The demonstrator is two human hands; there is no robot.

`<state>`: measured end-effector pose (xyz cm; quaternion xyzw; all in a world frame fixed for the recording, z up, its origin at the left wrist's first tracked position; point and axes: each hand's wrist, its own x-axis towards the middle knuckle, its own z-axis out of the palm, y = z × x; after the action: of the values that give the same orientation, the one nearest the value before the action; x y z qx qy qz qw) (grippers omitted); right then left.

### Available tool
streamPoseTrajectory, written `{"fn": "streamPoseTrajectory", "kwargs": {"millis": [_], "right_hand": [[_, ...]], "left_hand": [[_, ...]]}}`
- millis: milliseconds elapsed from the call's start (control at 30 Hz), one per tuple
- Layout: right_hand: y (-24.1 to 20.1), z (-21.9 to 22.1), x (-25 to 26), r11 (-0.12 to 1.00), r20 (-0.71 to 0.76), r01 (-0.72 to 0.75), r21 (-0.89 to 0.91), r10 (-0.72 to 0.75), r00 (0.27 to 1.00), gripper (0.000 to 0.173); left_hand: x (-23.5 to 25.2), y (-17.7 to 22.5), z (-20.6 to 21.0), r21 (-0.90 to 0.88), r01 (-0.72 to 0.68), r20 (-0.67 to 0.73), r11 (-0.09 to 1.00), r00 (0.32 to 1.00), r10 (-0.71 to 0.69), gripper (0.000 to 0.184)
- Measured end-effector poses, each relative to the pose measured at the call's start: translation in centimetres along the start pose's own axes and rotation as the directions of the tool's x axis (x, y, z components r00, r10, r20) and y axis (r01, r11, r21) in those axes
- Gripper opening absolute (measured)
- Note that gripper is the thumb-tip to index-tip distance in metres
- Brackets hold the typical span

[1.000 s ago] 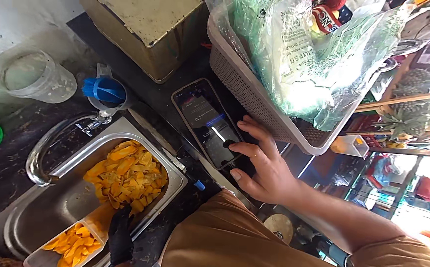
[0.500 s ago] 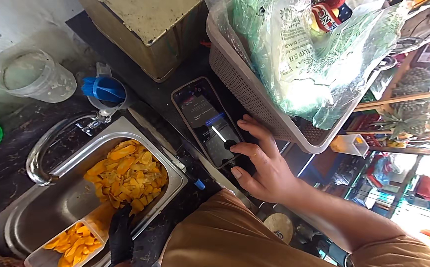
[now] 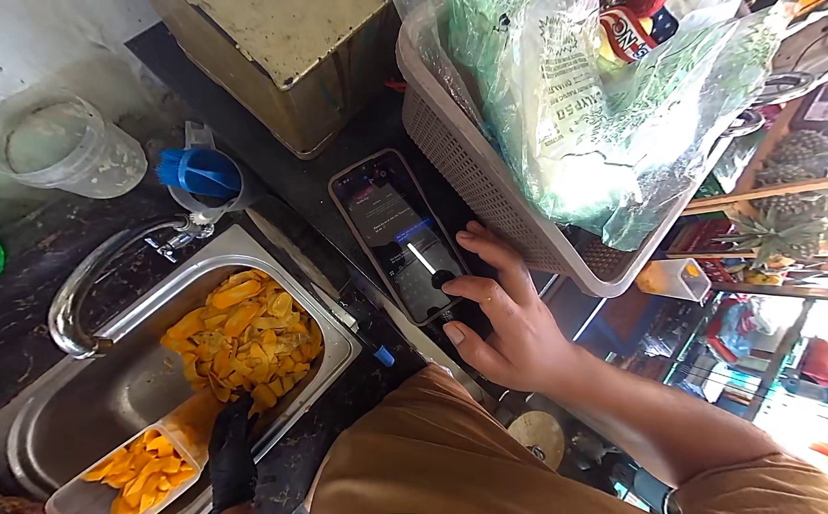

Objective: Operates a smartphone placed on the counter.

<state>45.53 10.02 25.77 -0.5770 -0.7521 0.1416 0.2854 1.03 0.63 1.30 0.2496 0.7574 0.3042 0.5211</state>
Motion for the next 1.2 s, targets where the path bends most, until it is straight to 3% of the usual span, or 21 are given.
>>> {"fn": "streamPoseTrajectory", "kwargs": {"millis": [1000, 1200], "right_hand": [[0.03, -0.01, -0.02, 1.0, 0.008, -0.007, 0.005, 0.007, 1.0, 0.03], [-0.32, 0.22, 0.16, 0.998, -0.036, -0.044, -0.046, 0.042, 0.998, 0.047]], "left_hand": [[0.22, -0.1, 0.02, 0.008, 0.031, -0.008, 0.999, 0.999, -0.031, 0.043], [0.27, -0.1, 0.02, 0.01, 0.037, -0.007, 0.999, 0.999, -0.037, 0.043]]}}
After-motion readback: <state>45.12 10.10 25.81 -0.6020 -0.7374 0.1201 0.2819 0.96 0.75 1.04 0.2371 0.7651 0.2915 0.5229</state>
